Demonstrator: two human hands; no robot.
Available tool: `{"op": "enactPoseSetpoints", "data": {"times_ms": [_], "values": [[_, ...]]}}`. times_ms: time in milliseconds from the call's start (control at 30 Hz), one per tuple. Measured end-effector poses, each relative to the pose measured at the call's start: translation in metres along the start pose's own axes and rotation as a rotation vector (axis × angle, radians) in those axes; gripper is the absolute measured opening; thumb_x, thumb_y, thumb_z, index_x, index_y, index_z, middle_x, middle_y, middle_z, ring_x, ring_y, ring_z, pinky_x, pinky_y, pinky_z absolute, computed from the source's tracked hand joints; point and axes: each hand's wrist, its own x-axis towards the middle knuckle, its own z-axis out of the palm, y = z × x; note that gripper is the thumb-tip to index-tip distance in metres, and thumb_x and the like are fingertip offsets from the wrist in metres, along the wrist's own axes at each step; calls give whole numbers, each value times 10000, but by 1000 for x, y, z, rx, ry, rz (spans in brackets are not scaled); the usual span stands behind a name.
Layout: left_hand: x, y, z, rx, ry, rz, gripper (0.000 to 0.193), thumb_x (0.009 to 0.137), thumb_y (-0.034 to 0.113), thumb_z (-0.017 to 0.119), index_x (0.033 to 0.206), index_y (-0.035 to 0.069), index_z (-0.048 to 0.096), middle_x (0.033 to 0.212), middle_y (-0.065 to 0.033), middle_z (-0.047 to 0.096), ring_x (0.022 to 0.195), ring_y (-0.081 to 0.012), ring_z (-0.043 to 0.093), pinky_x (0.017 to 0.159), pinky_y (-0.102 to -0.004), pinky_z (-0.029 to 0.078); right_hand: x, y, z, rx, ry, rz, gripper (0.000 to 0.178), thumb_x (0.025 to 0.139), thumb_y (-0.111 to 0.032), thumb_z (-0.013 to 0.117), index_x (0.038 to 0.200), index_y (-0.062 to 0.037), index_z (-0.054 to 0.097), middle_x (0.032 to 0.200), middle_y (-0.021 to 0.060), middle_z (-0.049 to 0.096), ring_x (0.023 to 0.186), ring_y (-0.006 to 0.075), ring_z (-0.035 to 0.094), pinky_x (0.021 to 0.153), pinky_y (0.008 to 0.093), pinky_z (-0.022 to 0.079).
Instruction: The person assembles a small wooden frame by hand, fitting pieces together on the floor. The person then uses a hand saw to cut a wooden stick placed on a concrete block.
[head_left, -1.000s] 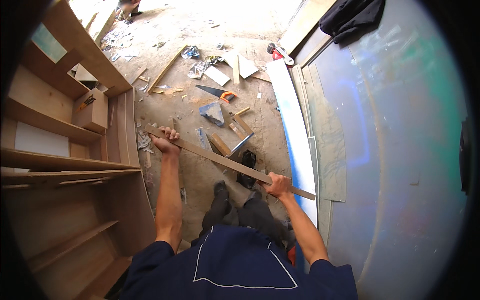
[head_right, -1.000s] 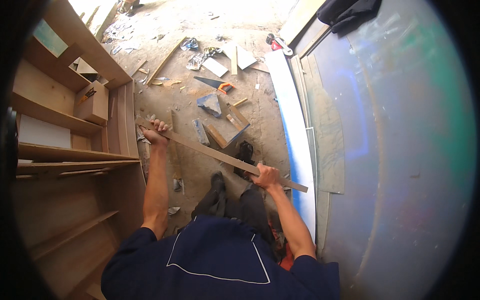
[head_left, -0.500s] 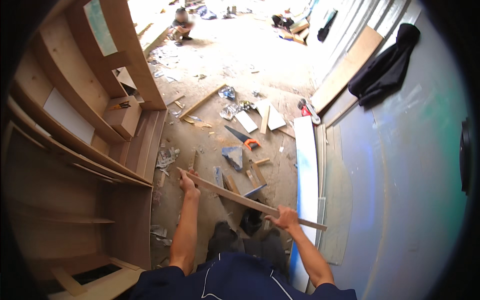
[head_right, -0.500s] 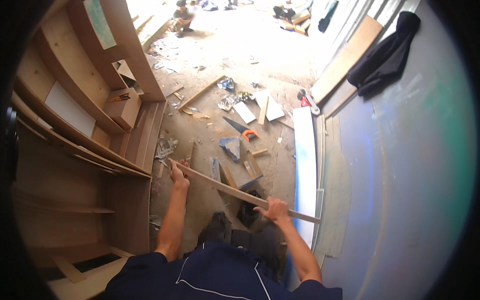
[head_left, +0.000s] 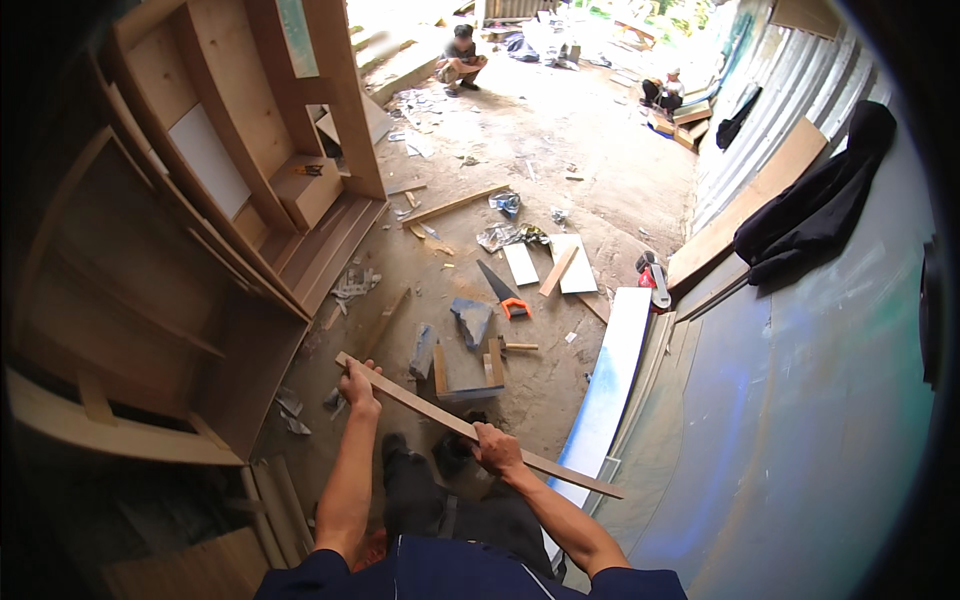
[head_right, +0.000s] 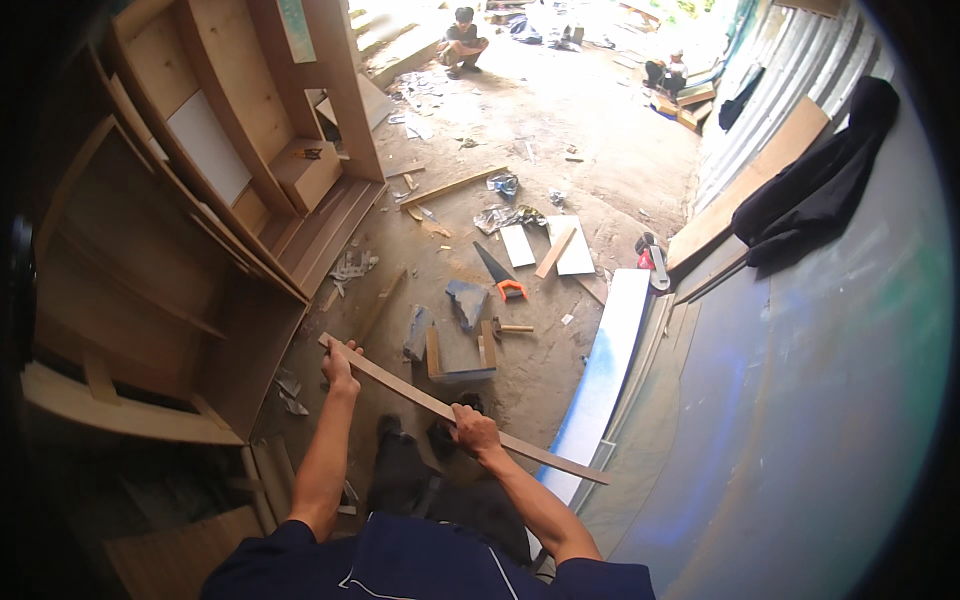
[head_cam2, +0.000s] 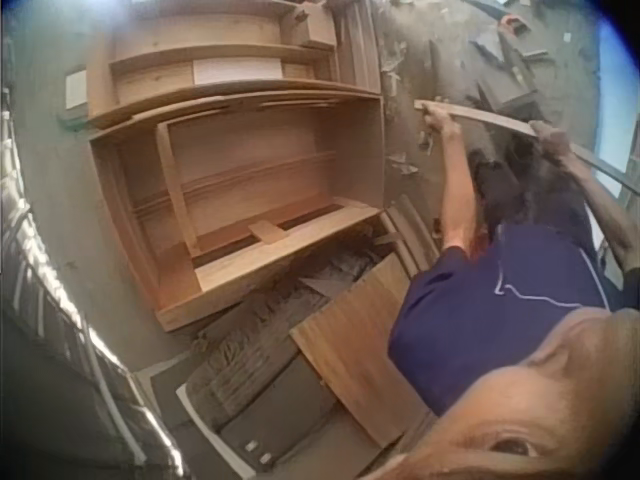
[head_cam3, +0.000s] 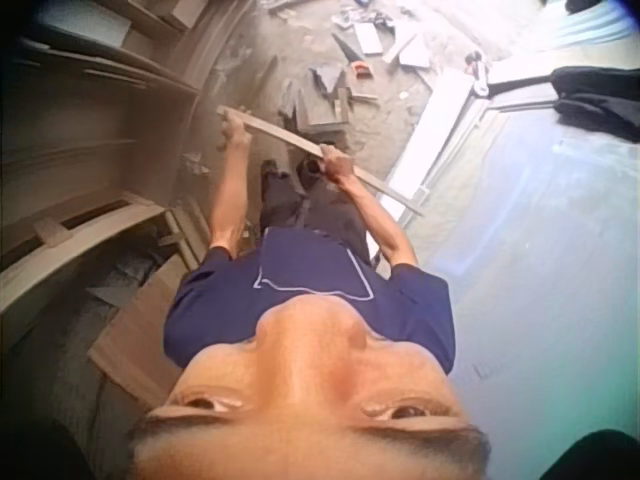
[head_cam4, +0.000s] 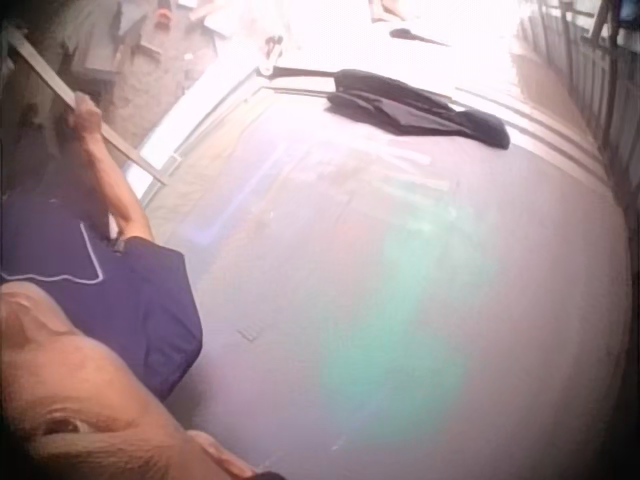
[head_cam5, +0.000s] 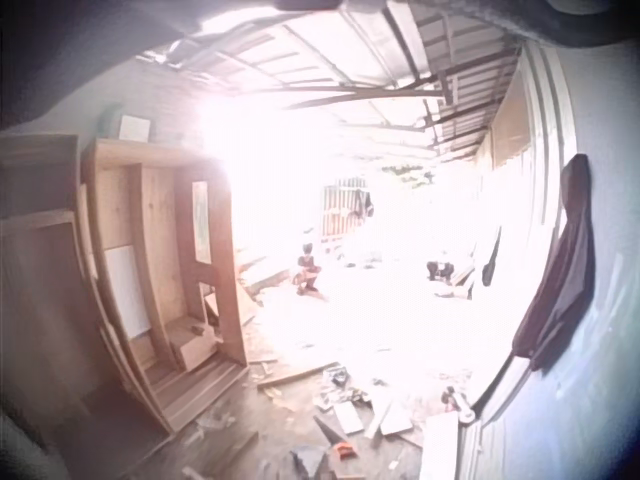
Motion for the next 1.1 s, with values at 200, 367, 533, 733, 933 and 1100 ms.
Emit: {"op": "enactPoseSetpoints", "data": {"times_ms": [200, 367, 533, 733, 933, 1100], "values": [[-29, 3, -52, -10, 59, 69, 468, 978, 426, 479, 1250, 45, 497, 1105, -145, 653, 838, -274, 682, 695, -356, 566, -37, -3, -22, 281, 51, -178, 465, 897, -262, 620, 1281, -19, 523, 878, 171, 626, 840, 330, 629, 720, 388, 519], [-45, -5, -102, -60, 178, 54, 486, 964, 446, 509, 1229, 39, 484, 1095, -152, 649, 878, -290, 677, 743, -385, 573, -52, -3, -3, 503, 56, -229, 388, 867, -205, 655, 1213, -40, 594, 1103, 163, 657, 922, 316, 649, 788, 382, 527], [-49, -35, -145, -70, 229, -47, 488, 967, 449, 502, 1240, 47, 469, 1113, -142, 646, 905, -291, 672, 758, -384, 569, -69, 8, 5, 696, -14, -51, 221, 842, -225, 702, 1008, -80, 709, 1045, 111, 695, 896, 289, 677, 771, 364, 542], [-34, -92, -159, -109, 277, -161, 473, 977, 457, 473, 1234, 60, 470, 1119, -133, 645, 932, -288, 666, 773, -384, 561, -82, 33, 23, 841, -228, 161, 146, 867, -118, 662, 972, -18, 674, 956, 149, 706, 841, 273, 700, 722, 330, 541], [-28, -120, -184, -165, 284, -260, 497, 982, 473, 450, 1257, 59, 449, 1118, -118, 642, 957, -279, 653, 808, -376, 544, -81, 23, 32, 401, -250, 204, 218, 920, -234, 608, 1034, -48, 595, 760, 180, 663, 720, 357, 659, 631, 411, 511], [-17, -141, -204, -233, 336, -289, 571, 988, 512, 397, 1313, 43, 416, 1115, -115, 641, 949, -280, 655, 800, -375, 547, -60, 12, 37, 123, -321, -7, 386, 857, -413, 648, 1023, -77, 552, 767, 144, 632, 732, 349, 639, 616, 440, 494]]}}
